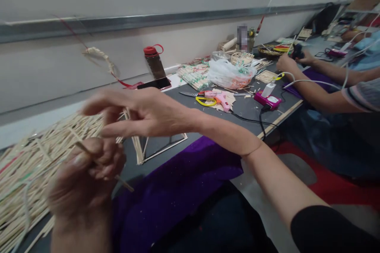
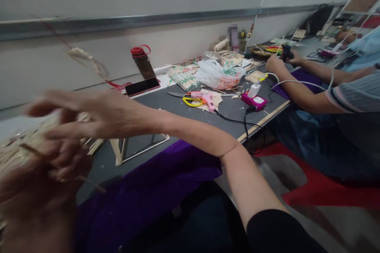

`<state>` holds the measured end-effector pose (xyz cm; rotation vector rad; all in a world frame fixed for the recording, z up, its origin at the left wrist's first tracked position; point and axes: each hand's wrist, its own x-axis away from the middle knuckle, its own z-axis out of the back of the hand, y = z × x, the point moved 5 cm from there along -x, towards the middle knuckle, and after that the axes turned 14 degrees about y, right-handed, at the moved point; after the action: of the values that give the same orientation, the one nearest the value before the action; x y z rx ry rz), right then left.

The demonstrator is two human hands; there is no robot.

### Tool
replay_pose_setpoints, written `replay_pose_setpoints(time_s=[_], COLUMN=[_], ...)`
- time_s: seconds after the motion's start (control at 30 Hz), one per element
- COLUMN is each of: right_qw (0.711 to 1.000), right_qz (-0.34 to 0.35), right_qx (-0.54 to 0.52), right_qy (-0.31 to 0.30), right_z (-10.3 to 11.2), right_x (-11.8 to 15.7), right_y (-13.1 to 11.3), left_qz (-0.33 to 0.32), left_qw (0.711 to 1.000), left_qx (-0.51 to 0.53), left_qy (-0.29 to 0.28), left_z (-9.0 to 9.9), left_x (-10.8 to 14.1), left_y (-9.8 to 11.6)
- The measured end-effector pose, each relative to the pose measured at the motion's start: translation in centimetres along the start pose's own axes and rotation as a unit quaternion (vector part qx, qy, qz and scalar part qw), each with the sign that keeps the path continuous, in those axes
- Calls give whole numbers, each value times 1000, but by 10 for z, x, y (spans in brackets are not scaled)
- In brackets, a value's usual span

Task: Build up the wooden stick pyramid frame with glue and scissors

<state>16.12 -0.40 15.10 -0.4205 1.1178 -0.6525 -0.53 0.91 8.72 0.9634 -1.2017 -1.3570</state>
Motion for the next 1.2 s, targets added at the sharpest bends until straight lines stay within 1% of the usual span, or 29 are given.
replay_pose_setpoints(time_s=[0.03, 0.07, 0.1, 0.13, 0.17, 0.2, 0.23, 0.3, 0.4, 0.47, 0.57, 0.6, 0.67, 0.77, 0.87, 0.97, 1.1, 1.2], right_qw=[1000, 999, 994, 980, 950, 904, 876, 837, 795, 768, 718, 703, 680, 665, 660, 662, 657, 657], right_qz=[20, 7, -30, -78, -139, -196, -227, -266, -303, -321, -358, -373, -401, -438, -456, -452, -445, -444], right_qx=[-4, 37, 107, 185, 280, 381, 426, 478, 524, 550, 589, 598, 606, 601, 592, 589, 590, 589], right_qy=[-22, -18, -6, -16, -16, -11, 0, 20, 45, 66, 95, 98, 91, 76, 79, 102, 145, 156], right_z=[7, 15, 25, 32, 42, 53, 62, 77, 97, 113, 138, 146, 158, 167, 168, 169, 175, 179], right_x=[10, 21, 33, 45, 58, 71, 81, 95, 108, 116, 133, 139, 148, 156, 162, 166, 169, 167], right_y=[10, 25, 43, 62, 81, 98, 110, 127, 138, 137, 135, 136, 141, 153, 163, 167, 166, 168], left_qz=[-7, -14, -19, -26, -36, -40, -43, -47, -56, -54, -56, -60, -72, -94, -113, -128, -168, -183], left_qw=[997, 985, 972, 960, 948, 939, 932, 925, 916, 909, 895, 890, 882, 878, 877, 879, 881, 882], left_qx=[81, 174, 233, 279, 316, 341, 359, 377, 395, 412, 442, 451, 465, 470, 466, 460, 443, 434], left_qy=[-3, -7, 1, 6, 10, 11, 6, -11, -26, -19, -9, -10, -13, -10, -8, -4, 9, 17], left_z=[1, 1, 0, -1, -4, -6, -9, -12, -10, -4, 5, 8, 11, 15, 16, 17, 21, 22], left_x=[5, 8, 8, 8, 7, 5, 4, 2, 1, -1, -5, -5, -6, -3, 2, 5, 9, 10], left_y=[-3, -6, -9, -12, -13, -15, -16, -19, -24, -28, -29, -28, -26, -24, -23, -20, -14, -11])
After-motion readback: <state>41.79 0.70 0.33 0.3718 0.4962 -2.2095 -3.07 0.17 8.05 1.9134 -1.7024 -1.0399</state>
